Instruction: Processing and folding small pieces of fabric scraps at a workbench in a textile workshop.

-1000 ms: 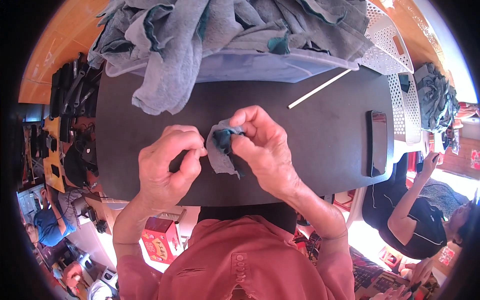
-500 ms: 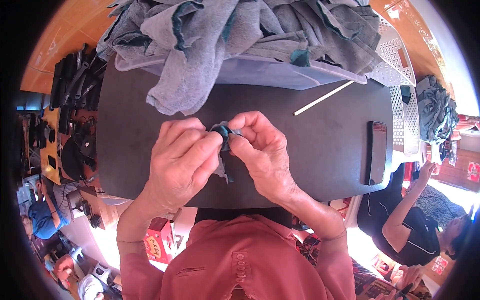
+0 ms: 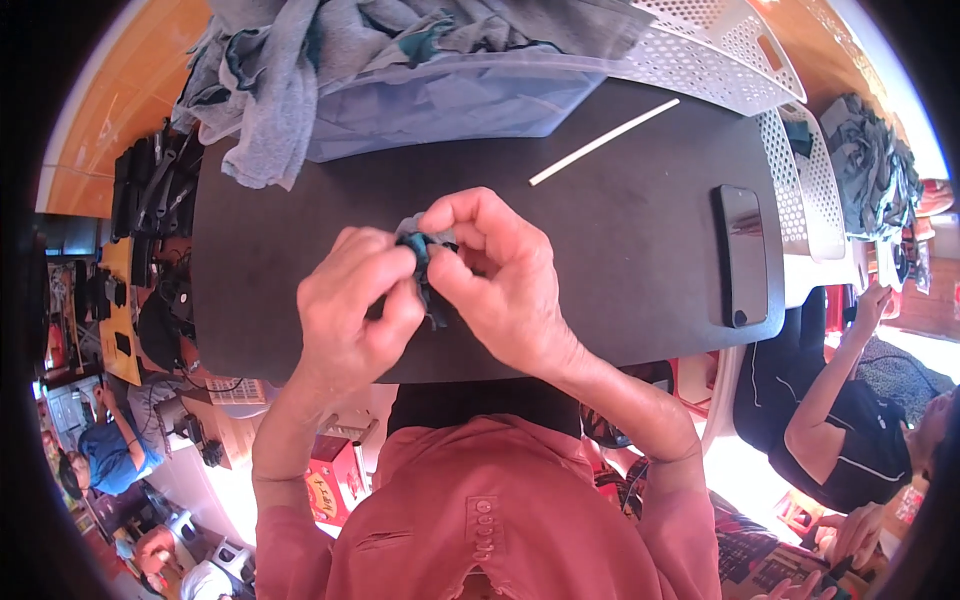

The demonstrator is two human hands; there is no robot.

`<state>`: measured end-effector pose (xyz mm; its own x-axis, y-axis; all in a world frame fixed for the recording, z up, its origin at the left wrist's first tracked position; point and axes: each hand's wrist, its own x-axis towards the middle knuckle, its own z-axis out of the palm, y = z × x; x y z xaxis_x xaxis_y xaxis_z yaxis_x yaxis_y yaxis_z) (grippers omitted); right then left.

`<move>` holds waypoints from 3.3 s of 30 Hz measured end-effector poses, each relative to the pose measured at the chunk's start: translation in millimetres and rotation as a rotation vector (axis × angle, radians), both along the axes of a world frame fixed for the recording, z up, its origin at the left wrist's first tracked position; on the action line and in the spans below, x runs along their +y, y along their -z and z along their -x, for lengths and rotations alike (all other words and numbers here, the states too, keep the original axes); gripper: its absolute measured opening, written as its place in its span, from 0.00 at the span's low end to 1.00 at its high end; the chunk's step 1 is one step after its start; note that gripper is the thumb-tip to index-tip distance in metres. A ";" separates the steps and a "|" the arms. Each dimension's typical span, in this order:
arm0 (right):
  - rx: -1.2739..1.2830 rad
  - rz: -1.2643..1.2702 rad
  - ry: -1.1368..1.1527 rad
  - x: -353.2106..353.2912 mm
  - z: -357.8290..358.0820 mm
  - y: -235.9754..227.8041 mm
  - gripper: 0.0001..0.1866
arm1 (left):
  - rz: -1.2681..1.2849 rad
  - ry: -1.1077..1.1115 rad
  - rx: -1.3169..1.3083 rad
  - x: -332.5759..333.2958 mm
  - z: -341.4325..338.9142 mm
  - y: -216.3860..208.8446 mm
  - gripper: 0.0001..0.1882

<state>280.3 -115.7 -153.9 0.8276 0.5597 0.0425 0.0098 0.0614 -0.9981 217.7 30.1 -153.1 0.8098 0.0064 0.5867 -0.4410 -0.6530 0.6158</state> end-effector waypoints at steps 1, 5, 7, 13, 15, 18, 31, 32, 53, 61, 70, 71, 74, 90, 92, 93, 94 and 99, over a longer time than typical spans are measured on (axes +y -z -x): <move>0.218 -0.098 -0.015 -4.2 -2.2 2.6 0.08 | 0.056 0.036 -0.070 -3.4 2.1 -0.9 0.11; 0.551 -0.240 -0.053 -23.2 -7.6 11.8 0.06 | 0.518 -0.005 0.209 -5.8 21.7 -3.6 0.12; 0.498 -0.258 -0.053 -21.4 -2.6 5.0 0.07 | 0.528 0.011 0.199 -6.6 18.1 -4.4 0.12; 0.343 -0.274 -0.044 -18.6 1.9 3.8 0.08 | -0.129 -0.097 -0.029 -17.7 1.0 1.7 0.13; 0.473 -0.366 -0.126 -22.0 -0.7 6.1 0.08 | -0.134 -0.074 -0.031 -20.8 0.8 0.0 0.13; 0.573 -0.407 -0.115 -25.7 2.4 19.8 0.09 | 0.117 -0.011 0.177 -10.1 5.4 -2.6 0.09; 0.433 -0.280 -0.211 -19.8 2.0 13.7 0.10 | 0.733 0.062 0.699 2.6 7.8 14.7 0.09; 0.458 -0.286 -0.173 -18.2 3.2 13.7 0.11 | 0.664 0.021 0.658 1.9 8.5 13.1 0.09; 0.699 -0.552 -0.505 -19.9 -4.2 21.2 0.11 | 0.454 -0.014 0.625 3.7 10.5 -5.2 0.06; 0.536 -0.445 -0.952 -21.3 -17.1 -4.8 0.14 | 0.465 0.373 0.528 15.2 -1.8 -14.9 0.06; 0.508 -0.554 -0.404 -11.6 -1.5 13.2 0.09 | 0.609 -0.057 0.408 7.9 8.2 -13.8 0.07; 0.546 -0.541 -0.392 -12.3 -3.8 15.3 0.09 | 0.570 -0.169 0.272 10.0 12.2 -14.2 0.07; 0.614 -0.537 -0.365 -14.0 -1.9 12.2 0.09 | 0.491 -0.051 0.173 15.2 18.4 -21.6 0.07; 0.220 -0.450 -0.404 -7.9 32.6 7.0 0.30 | -0.175 -0.286 -0.016 -14.9 27.3 -9.9 0.16; 0.247 -0.497 -0.376 -6.1 38.1 6.7 0.31 | -0.029 -0.254 -0.009 -17.7 27.9 -7.6 0.12; 0.272 -0.542 -0.341 -6.2 40.2 6.3 0.33 | -0.028 -0.252 -0.007 -19.7 31.4 -8.8 0.12; 0.274 -0.541 -0.338 -7.8 39.8 5.9 0.33 | 0.135 -0.275 0.154 -22.6 37.0 -11.6 0.10; 0.236 -0.406 -0.343 -6.5 47.6 17.9 0.51 | 0.951 -0.312 0.299 -31.4 29.2 -9.7 0.04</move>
